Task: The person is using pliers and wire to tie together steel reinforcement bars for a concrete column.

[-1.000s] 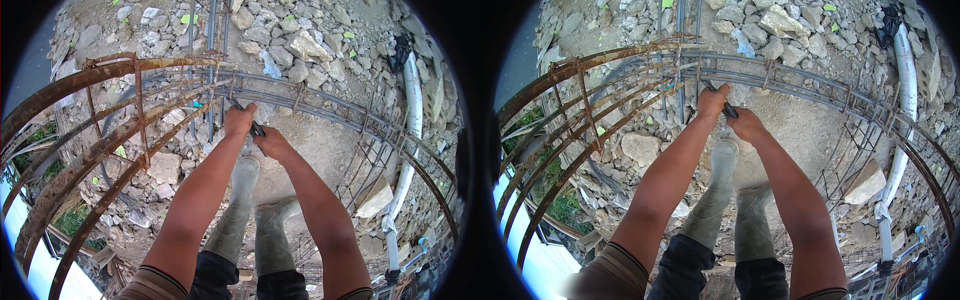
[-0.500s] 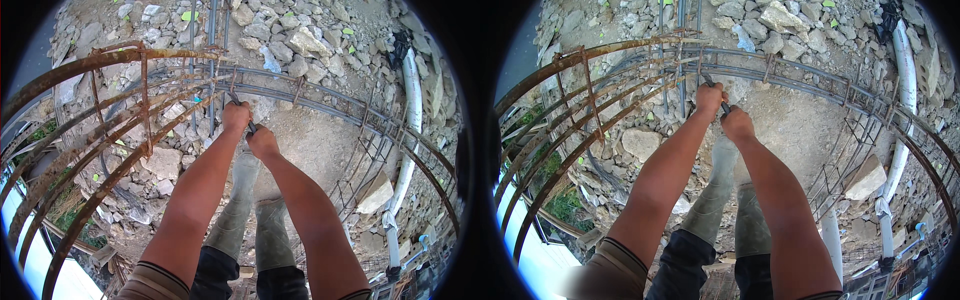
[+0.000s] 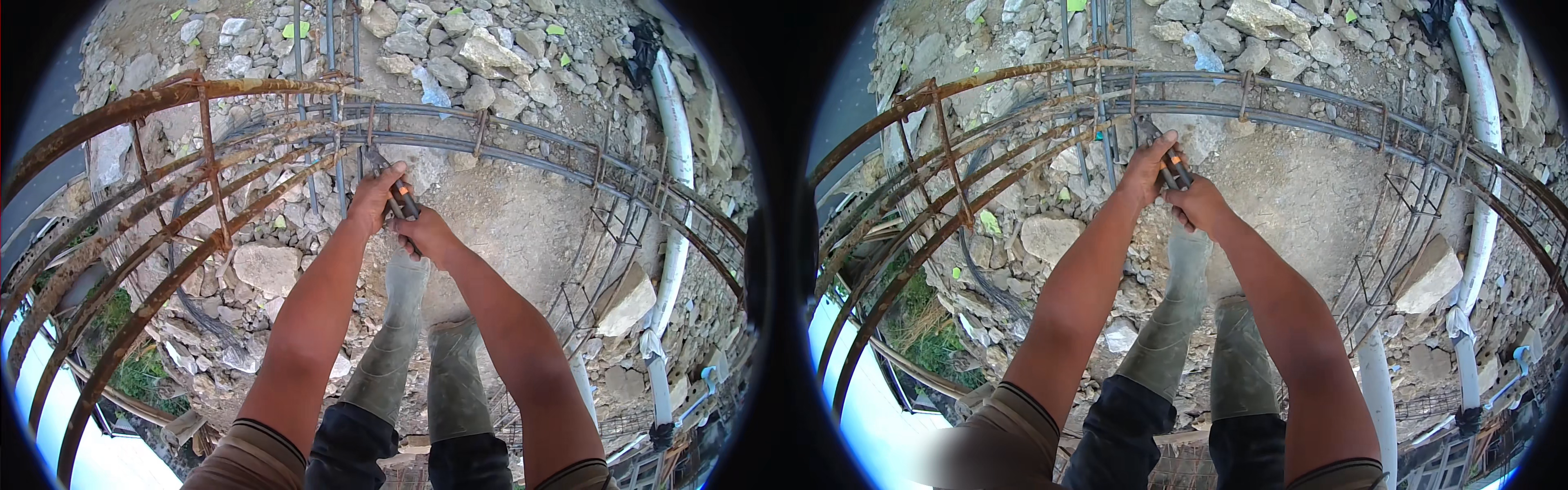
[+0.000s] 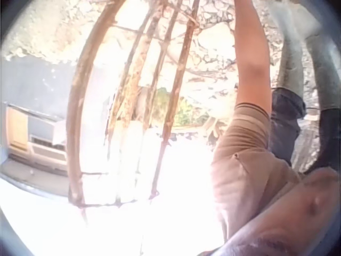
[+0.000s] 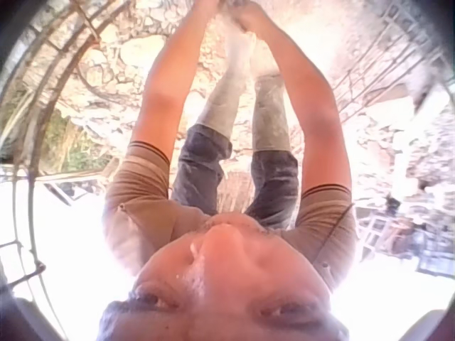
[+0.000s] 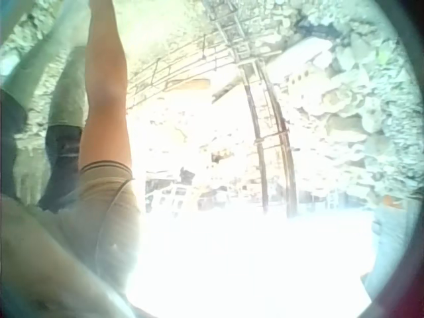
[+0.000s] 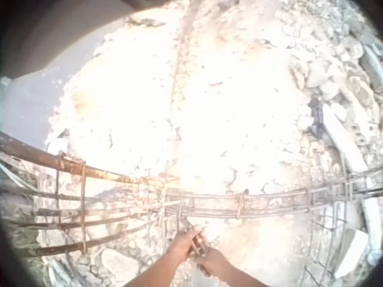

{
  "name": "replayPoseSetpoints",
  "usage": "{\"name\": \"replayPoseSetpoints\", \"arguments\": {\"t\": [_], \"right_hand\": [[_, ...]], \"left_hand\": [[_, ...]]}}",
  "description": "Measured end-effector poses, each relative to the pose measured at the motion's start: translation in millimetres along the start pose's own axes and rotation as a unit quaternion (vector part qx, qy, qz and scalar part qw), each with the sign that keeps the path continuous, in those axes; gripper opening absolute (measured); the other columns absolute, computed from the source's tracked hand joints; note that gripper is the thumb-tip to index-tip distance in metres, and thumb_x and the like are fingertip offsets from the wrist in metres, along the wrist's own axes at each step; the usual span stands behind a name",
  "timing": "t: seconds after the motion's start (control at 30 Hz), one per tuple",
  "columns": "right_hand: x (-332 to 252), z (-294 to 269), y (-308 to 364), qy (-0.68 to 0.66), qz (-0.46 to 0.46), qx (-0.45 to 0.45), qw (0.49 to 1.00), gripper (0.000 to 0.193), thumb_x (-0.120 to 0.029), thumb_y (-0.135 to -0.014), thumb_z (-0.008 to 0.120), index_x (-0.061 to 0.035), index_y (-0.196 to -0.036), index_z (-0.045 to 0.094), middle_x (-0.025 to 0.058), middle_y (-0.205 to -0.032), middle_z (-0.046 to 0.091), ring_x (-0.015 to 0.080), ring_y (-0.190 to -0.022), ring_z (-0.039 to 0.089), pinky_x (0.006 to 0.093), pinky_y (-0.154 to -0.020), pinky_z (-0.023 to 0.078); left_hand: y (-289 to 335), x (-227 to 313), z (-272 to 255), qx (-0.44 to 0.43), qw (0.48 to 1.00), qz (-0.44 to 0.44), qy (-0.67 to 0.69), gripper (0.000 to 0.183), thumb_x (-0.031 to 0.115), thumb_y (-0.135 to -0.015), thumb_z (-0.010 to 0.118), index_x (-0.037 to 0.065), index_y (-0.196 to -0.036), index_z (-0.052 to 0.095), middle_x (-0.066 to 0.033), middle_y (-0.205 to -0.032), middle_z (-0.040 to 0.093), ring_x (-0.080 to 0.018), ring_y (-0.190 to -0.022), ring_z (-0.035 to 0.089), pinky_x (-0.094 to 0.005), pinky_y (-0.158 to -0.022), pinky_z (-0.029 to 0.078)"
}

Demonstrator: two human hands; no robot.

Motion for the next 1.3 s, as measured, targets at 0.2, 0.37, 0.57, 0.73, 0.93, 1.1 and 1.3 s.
{"name": "replayPoseSetpoints", "arguments": {"t": [0.2,0.37,0.57,0.73,0.93,1.1,1.3], "right_hand": [[-24.6,-32.1,20.8,0.508,-0.085,0.289,0.807,0.049,-0.021,-0.086,0.061,-0.0041,-0.127,0.041,0.0257,-0.111,0.063,0.038,-0.096,0.067,0.0457,-0.084,0.054],[-31.3,8.7,30.2,0.081,0.016,-0.035,0.996,0.034,-0.026,-0.081,0.07,-0.0026,-0.104,0.059,0.0176,-0.096,0.068,0.031,-0.085,0.068,0.0417,-0.081,0.054],[-53.2,-55.0,24.0,0.51,-0.14,0.3,0.794,0.039,-0.014,-0.085,0.061,-0.004,-0.122,0.052,0.0151,-0.088,0.066,0.0322,-0.088,0.069,0.0432,-0.074,0.055],[-63.5,-56.7,33.7,0.533,-0.125,0.26,0.796,0.048,-0.012,-0.085,0.061,-0.0045,-0.13,0.047,0.0179,-0.107,0.062,0.0351,-0.098,0.067,0.0433,-0.077,0.055],[20.5,-23.4,47.8,0.397,-0.056,0.139,0.905,0.062,-0.015,-0.085,0.06,-0.0045,-0.143,0.039,0.0258,-0.121,0.057,0.0434,-0.11,0.059,0.05,-0.095,0.048],[-26.6,-3.4,30.6,0.36,-0.097,0.191,0.908,0.066,-0.016,-0.085,0.062,-0.0051,-0.145,0.037,0.026,-0.123,0.058,0.04,-0.11,0.06,0.049,-0.093,0.049],[22.3,-18.9,43.7,0.382,-0.14,0.25,0.879,0.053,-0.016,-0.084,0.065,-0.0036,-0.132,0.045,0.0222,-0.104,0.066,0.0402,-0.096,0.065,0.0487,-0.086,0.053]], "left_hand": [[7.7,-5.4,-0.6,0.193,0.944,0.066,-0.259,0.039,0.038,-0.082,0.078,0.003,-0.09,0.064,-0.0079,-0.077,0.064,-0.018,-0.066,0.062,-0.0327,-0.062,0.049],[12.1,-17.3,6.4,-0.022,0.993,-0.062,0.096,0.03,0.038,-0.088,0.072,0.009,-0.093,0.063,-0.0083,-0.08,0.065,-0.0188,-0.068,0.061,-0.0359,-0.073,0.054],[18.9,-30.4,-12.2,0.038,0.997,-0.02,-0.067,0.043,0.043,-0.092,0.066,0.005,-0.111,0.059,-0.0055,-0.099,0.065,-0.0177,-0.086,0.063,-0.0342,-0.082,0.052],[64.6,-58.1,-44.1,0.024,0.99,-0.005,-0.138,0.04,0.032,-0.093,0.064,0.002,-0.118,0.06,-0.0065,-0.096,0.067,-0.015,-0.083,0.063,-0.0302,-0.078,0.051],[123.1,-70.3,-126.1,0.113,0.972,0.037,-0.204,0.029,0.019,-0.092,0.063,-0.001,-0.113,0.064,-0.0059,-0.096,0.067,-0.0129,-0.084,0.061,-0.0274,-0.078,0.05],[169.5,50.9,-215.8,0.252,0.822,0.246,-0.448,0.028,0.02,-0.092,0.065,0.0,-0.112,0.065,-0.0096,-0.104,0.068,-0.0206,-0.096,0.062,-0.0331,-0.086,0.048],[199.6,187.9,-318.8,0.391,0.411,0.247,-0.786,0.052,0.033,-0.091,0.062,0.0,-0.131,0.055,-0.0242,-0.143,0.045,-0.0432,-0.133,0.039,-0.052,-0.107,0.036]]}}
Point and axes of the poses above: each hand's wrist, its own y-axis away from the middle knuckle, its own z-axis out of the palm, x = y × z, the point moved 10 cm from there along -y, towards the middle knuckle
